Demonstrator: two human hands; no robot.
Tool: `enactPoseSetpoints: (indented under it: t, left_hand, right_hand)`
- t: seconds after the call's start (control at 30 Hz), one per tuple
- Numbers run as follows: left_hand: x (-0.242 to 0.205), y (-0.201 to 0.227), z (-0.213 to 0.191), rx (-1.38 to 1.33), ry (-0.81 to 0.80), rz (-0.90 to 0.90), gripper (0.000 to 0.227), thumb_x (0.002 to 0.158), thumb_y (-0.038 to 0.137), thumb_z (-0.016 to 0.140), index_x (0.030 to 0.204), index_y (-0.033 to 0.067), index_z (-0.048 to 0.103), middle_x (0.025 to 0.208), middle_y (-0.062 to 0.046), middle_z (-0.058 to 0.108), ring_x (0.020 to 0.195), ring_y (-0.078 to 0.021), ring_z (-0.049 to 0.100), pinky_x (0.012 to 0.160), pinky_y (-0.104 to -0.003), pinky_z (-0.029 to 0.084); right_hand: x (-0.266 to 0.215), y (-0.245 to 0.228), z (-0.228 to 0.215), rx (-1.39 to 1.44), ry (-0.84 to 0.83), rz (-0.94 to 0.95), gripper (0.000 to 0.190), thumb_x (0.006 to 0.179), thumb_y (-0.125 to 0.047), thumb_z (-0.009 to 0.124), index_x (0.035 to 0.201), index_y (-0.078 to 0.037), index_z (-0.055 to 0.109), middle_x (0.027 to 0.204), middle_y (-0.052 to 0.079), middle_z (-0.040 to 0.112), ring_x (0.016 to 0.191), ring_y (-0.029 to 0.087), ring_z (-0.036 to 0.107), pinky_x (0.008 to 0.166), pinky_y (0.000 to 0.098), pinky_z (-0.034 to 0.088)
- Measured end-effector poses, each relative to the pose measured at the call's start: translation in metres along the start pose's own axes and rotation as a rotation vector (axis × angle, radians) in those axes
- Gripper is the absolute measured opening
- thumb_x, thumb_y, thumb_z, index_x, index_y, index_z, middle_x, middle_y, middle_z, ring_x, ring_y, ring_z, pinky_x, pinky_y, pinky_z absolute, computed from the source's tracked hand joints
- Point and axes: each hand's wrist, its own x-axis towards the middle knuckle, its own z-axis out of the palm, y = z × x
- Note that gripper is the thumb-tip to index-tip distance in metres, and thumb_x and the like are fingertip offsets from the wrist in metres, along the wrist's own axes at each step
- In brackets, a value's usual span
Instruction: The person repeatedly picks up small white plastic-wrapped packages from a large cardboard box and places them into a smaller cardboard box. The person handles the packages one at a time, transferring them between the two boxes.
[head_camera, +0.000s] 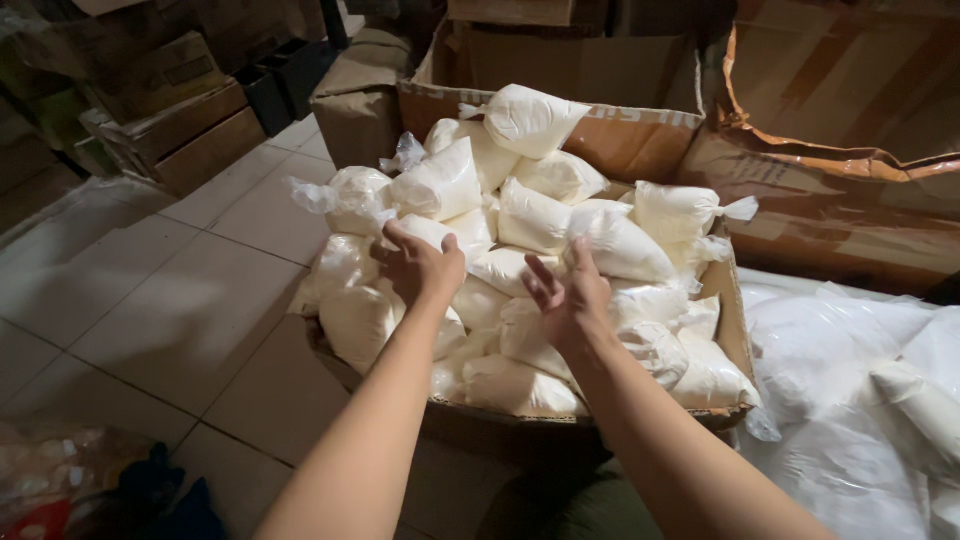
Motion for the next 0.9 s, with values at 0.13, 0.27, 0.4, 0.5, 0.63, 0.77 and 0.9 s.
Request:
enactPoseSetpoints:
  t: [0.13,0.27,0.4,0.5,0.63,0.77,0.9]
  left_hand:
    - [0.013,-0.012,0.012,-0.038,-0.067,-0.049,0.127,0.074,0.048,0.087,0.151,-0.006,0.002,0.157,-0.036,0.015,0.144,-0.054,0.023,0.116,-0.057,0.026]
    - [0.011,-0.014,0.019,-0.014,-0.195,-0.203,0.141,0.07,0.052,0.088,0.16,-0.0021,-0.006,0.165,-0.03,0.017,0.149,-0.0501,0.027,0.123,-0.05,0.026]
    - [0.012,-0.017,0.023,-0.076,-0.127,-0.254,0.149,0.063,0.053,0.091,0.156,-0.0088,-0.006,0.16,-0.032,0.024,0.146,-0.0441,0.035,0.12,-0.044,0.03]
    - [0.01,-0.023,0.028,-0.285,-0.232,-0.331,0.138,0.065,0.043,0.09,0.156,-0.0084,0.001,0.158,-0.029,0.032,0.141,-0.0371,0.043,0.114,-0.041,0.038]
    - [0.006,-0.024,0.033,-0.763,-0.359,-0.365,0.124,0.068,0.029,0.089,0.157,-0.0079,0.011,0.154,-0.024,0.041,0.134,-0.0279,0.054,0.106,-0.037,0.049]
    - [-0.009,-0.021,0.025,-0.985,-0.505,-0.044,0.07,0.071,0.023,0.084,0.126,-0.0187,0.072,0.129,-0.03,0.075,0.106,-0.0286,0.074,0.088,-0.031,0.06]
    - [-0.032,0.015,0.027,-1.119,-0.712,0.046,0.055,0.095,0.034,0.069,0.127,-0.0105,0.071,0.119,-0.022,0.074,0.1,-0.0222,0.073,0.084,-0.03,0.057]
  right_hand:
    - [-0.002,-0.002,0.003,-0.098,-0.091,-0.092,0.078,0.097,-0.027,0.06,0.157,-0.019,0.011,0.15,0.011,0.044,0.108,0.039,0.071,0.074,0.0479,0.062]
    - [-0.003,-0.004,0.0,-0.244,-0.16,-0.086,0.076,0.096,-0.018,0.058,0.157,-0.02,0.012,0.151,0.015,0.047,0.11,0.038,0.07,0.076,0.0456,0.061]
    - [-0.002,0.009,-0.004,-0.431,-0.272,-0.019,0.07,0.093,-0.016,0.059,0.156,-0.018,0.029,0.148,0.013,0.053,0.115,0.033,0.065,0.08,0.0439,0.059]
    - [-0.002,0.022,-0.009,-0.568,-0.375,-0.053,0.07,0.091,-0.017,0.066,0.155,-0.014,0.036,0.147,0.014,0.057,0.119,0.028,0.063,0.086,0.0415,0.057]
    - [-0.005,0.025,-0.005,-0.77,-0.461,-0.09,0.078,0.087,-0.021,0.074,0.155,-0.016,0.036,0.147,0.014,0.055,0.121,0.022,0.063,0.092,0.0377,0.053]
    - [-0.018,0.019,0.002,-0.781,-0.409,-0.084,0.076,0.086,-0.022,0.079,0.148,-0.014,0.036,0.133,0.013,0.056,0.106,0.023,0.062,0.079,0.035,0.051]
    - [-0.033,0.005,-0.003,-0.494,-0.469,-0.234,0.061,0.09,-0.022,0.079,0.139,-0.001,0.05,0.119,0.019,0.066,0.096,0.026,0.067,0.069,0.0326,0.056]
